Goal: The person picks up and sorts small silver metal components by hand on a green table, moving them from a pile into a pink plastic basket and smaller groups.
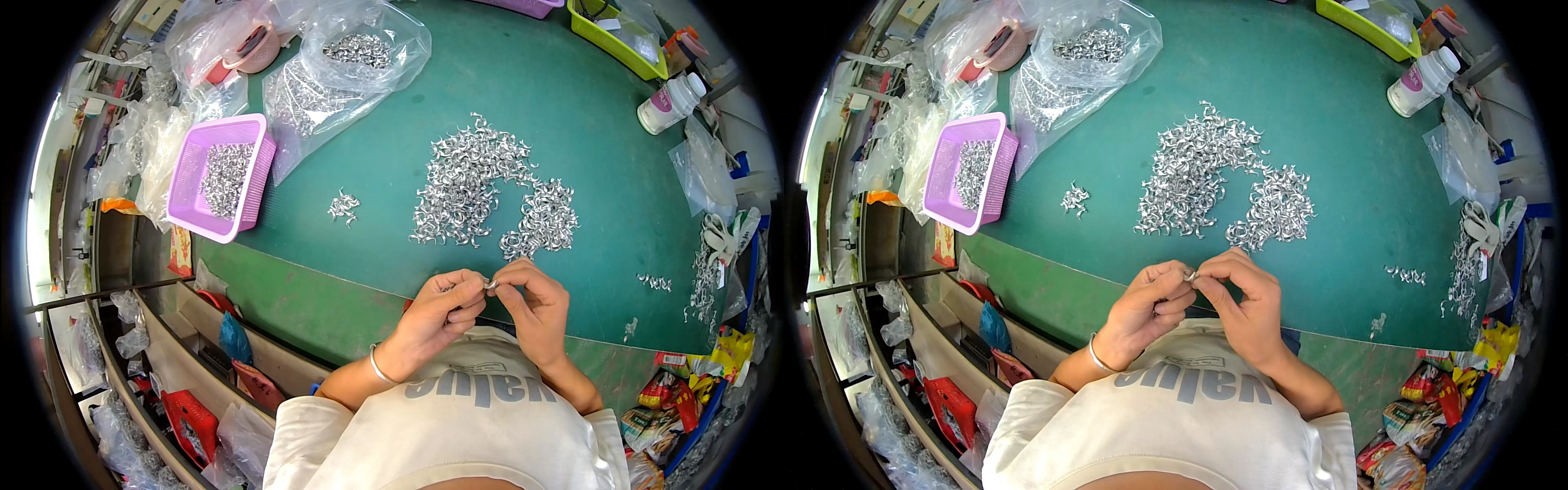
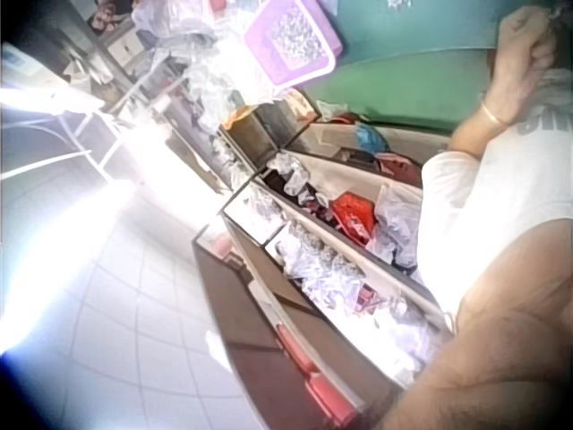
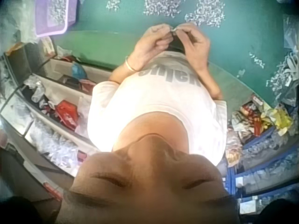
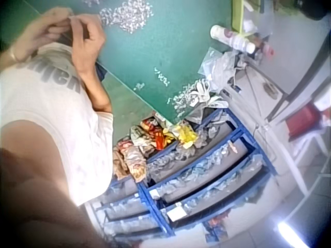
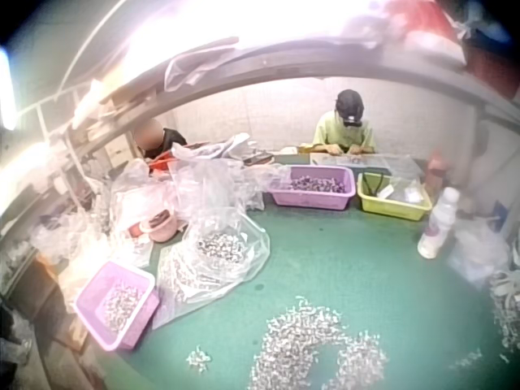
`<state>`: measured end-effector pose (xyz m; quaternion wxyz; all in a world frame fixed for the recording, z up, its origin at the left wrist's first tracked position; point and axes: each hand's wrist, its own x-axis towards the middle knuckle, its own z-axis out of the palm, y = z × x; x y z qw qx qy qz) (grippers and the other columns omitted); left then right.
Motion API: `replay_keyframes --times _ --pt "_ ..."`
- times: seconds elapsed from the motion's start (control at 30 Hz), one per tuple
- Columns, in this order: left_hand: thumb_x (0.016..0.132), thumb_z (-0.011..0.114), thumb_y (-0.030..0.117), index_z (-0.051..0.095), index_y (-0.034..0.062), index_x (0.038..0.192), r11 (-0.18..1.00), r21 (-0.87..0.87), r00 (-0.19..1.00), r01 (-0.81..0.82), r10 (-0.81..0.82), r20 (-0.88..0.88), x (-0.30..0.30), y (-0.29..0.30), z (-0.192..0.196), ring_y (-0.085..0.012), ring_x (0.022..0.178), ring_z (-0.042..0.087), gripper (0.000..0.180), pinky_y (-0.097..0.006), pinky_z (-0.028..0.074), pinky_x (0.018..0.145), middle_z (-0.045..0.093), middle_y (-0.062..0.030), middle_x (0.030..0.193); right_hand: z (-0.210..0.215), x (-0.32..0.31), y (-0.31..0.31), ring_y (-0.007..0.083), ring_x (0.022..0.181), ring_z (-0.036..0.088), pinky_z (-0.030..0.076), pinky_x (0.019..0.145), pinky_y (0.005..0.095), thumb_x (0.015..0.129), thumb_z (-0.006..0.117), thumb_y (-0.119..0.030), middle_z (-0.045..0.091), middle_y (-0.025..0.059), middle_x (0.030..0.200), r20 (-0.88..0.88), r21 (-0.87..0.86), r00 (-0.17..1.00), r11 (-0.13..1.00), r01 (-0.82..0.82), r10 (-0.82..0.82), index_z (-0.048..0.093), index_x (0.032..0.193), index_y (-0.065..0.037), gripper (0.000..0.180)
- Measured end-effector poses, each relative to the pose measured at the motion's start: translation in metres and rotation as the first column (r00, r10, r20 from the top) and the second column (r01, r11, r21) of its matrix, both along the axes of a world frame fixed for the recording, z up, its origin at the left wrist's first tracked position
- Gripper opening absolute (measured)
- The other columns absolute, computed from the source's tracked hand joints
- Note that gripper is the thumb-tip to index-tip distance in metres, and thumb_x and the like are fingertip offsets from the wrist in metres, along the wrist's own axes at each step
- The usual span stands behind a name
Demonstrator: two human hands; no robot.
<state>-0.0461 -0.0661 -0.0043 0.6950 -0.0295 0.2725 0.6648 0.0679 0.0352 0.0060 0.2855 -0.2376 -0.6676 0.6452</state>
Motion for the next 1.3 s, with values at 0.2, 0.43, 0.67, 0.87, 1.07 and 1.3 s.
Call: replay_keyframes --times 0.2,0.43,0.67,0.87,1.07,1.3 --pt "0.088 0.051 0.021 0.049 0.0051 0.081 0.999 -0.01 0.996 0.034 -0.033 0.086 -0.004 0.002 0.001 -0.0024 0.05 0.027 0.017 -0.015 0.019 0.039 0.031 0.0056 0.062 0.003 -0.002 0.002 0.0182 0.065 0.05 0.04 0.062 0.0271 0.075 0.061 0.0 0.058 0.0084 0.071 -0.003 0.139 1.0 0.99 -0.001 0.001 0.058 0.075 0.003 0.004" --pt "0.082 0.043 0.012 0.045 0.0039 0.078 0.988 0.145 0.997 0.044 -0.054 0.062 -0.008 0.0 -0.012 -0.0063 0.048 0.032 0.009 -0.018 0.021 0.037 0.038 -0.0033 0.066 -0.027 -0.004 0.023 0.0213 0.068 0.052 0.04 0.063 0.0301 0.072 0.062 0.001 0.059 0.0085 0.073 0.165 0.413 0.955 0.896 0.161 -0.248 0.06 0.08 0.001 0.008" --pt "0.089 0.048 0.023 0.045 0.005 0.07 0.989 -0.145 0.999 -0.034 0.029 -0.037 -0.005 0.004 -0.031 -0.0071 0.048 0.036 0.026 -0.016 0.02 0.036 0.04 -0.0025 0.063 -0.06 -0.027 0.027 0.0231 0.086 0.047 0.034 0.072 0.0351 0.07 0.063 -0.008 0.055 0.0051 0.093 0.311 0.811 0.893 0.581 -0.07 -0.325 0.06 0.086 -0.003 0.017" --pt "0.088 0.051 0.025 0.054 0.0032 0.086 0.979 -0.197 0.991 -0.053 0.027 -0.134 -0.006 0.002 -0.033 -0.003 0.049 0.033 0.022 -0.015 0.02 0.037 0.04 0.0024 0.063 -0.053 -0.02 0.03 0.0236 0.08 0.05 0.035 0.072 0.0345 0.068 0.065 -0.006 0.057 0.0043 0.083 0.249 0.748 0.919 0.664 0.018 -0.305 0.059 0.079 -0.003 0.013" --pt "0.084 0.055 0.007 0.054 0.0004 0.103 0.971 -0.155 0.908 -0.181 0.105 -0.405 -0.001 0.009 -0.021 -0.0018 0.047 0.031 0.021 -0.015 0.02 0.039 0.041 0.004 0.061 -0.032 -0.004 0.021 0.0148 0.072 0.052 0.037 0.064 0.0241 0.071 0.064 0.001 0.058 0.0044 0.078 0.177 0.065 0.982 0.996 0.057 -0.068 0.061 0.082 -0.001 0.011" --pt "0.077 0.058 -0.003 0.059 -0.0018 0.091 0.967 -0.09 0.763 -0.239 0.129 -0.633 0.003 0.012 -0.006 -0.0021 0.049 0.037 0.014 -0.016 0.025 0.041 0.048 0.002 0.065 -0.016 0.001 0.012 0.008 0.072 0.048 0.037 0.064 0.0202 0.075 0.061 0.005 0.056 0.003 0.079 -0.007 -0.342 1.0 0.94 0.001 -0.004 0.061 0.087 0.002 0.012"
